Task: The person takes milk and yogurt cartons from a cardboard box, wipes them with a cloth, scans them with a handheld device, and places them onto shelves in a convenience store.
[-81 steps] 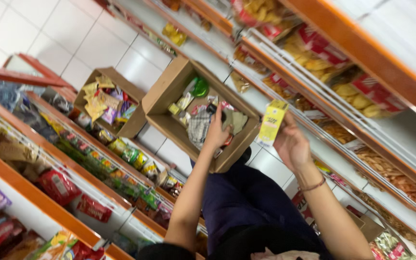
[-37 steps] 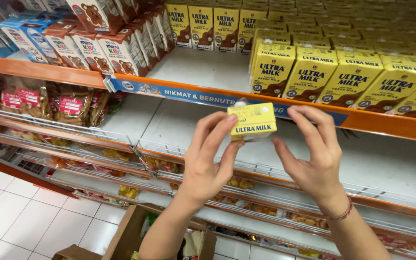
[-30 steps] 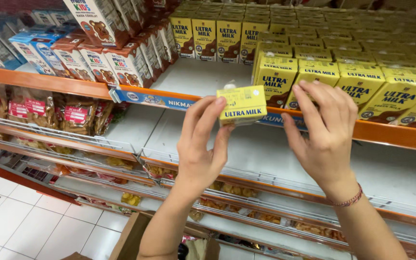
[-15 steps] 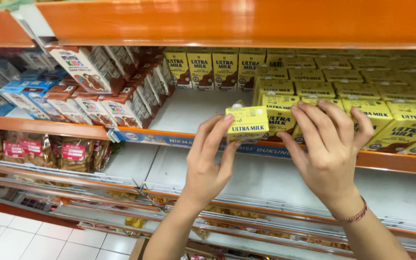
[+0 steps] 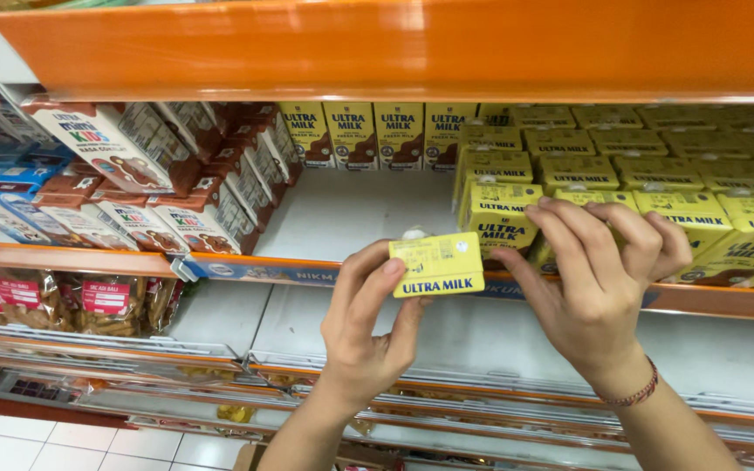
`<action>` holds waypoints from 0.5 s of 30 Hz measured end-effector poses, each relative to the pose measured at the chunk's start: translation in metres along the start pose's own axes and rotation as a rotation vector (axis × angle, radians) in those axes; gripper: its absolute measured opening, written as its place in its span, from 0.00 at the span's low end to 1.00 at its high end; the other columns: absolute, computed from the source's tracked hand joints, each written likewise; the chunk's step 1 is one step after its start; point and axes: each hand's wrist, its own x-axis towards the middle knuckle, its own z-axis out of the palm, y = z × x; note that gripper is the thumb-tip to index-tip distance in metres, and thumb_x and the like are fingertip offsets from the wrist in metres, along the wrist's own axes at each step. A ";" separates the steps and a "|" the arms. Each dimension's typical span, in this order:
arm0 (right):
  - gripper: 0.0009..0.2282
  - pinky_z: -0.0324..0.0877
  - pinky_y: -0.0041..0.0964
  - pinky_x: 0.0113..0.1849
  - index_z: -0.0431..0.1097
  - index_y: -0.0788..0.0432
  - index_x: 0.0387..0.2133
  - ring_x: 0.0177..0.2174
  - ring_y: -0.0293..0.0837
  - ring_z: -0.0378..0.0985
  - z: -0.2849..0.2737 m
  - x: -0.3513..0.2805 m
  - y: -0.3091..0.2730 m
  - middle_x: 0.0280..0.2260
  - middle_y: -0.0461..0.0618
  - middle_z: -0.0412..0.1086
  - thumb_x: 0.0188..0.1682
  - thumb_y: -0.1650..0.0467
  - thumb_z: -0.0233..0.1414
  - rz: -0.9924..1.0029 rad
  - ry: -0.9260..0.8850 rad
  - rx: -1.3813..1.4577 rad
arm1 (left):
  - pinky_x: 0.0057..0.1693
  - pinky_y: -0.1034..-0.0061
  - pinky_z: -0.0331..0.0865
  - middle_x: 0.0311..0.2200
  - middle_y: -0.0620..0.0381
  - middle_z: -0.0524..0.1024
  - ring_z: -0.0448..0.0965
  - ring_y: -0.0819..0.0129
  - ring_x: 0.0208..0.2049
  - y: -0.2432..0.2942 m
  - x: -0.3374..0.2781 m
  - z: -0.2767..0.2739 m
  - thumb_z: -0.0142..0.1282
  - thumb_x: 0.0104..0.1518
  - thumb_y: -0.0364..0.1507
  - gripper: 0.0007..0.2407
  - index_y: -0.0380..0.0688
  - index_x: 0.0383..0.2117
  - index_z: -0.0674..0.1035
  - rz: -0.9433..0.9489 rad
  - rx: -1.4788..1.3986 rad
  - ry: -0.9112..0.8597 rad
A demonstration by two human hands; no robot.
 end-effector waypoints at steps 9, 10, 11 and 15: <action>0.22 0.50 0.51 0.55 0.77 0.60 0.44 0.50 0.48 0.64 0.003 -0.002 0.002 0.47 0.44 0.74 0.41 0.60 0.69 -0.019 -0.008 -0.043 | 0.58 0.68 0.76 0.55 0.44 0.73 0.79 0.52 0.54 -0.003 0.017 0.001 0.62 0.59 0.15 0.25 0.45 0.63 0.69 -0.116 0.092 -0.036; 0.22 0.50 0.50 0.56 0.76 0.60 0.44 0.51 0.48 0.64 0.003 -0.003 0.002 0.47 0.44 0.74 0.42 0.60 0.70 -0.017 -0.007 -0.043 | 0.58 0.68 0.76 0.55 0.44 0.73 0.79 0.52 0.55 -0.003 0.019 0.001 0.61 0.59 0.16 0.26 0.44 0.64 0.69 -0.130 0.098 -0.048; 0.22 0.50 0.50 0.56 0.76 0.60 0.45 0.51 0.48 0.64 0.003 -0.004 0.003 0.47 0.44 0.74 0.42 0.60 0.71 -0.015 -0.006 -0.044 | 0.58 0.68 0.75 0.55 0.44 0.73 0.79 0.51 0.55 -0.002 0.021 0.001 0.61 0.58 0.16 0.26 0.44 0.64 0.69 -0.143 0.103 -0.059; 0.21 0.50 0.50 0.55 0.76 0.60 0.43 0.50 0.49 0.65 0.003 -0.006 0.005 0.46 0.45 0.74 0.42 0.61 0.70 -0.004 0.010 -0.031 | 0.61 0.67 0.75 0.57 0.44 0.73 0.79 0.52 0.56 0.000 0.029 0.003 0.59 0.60 0.15 0.26 0.44 0.66 0.68 -0.158 0.086 -0.085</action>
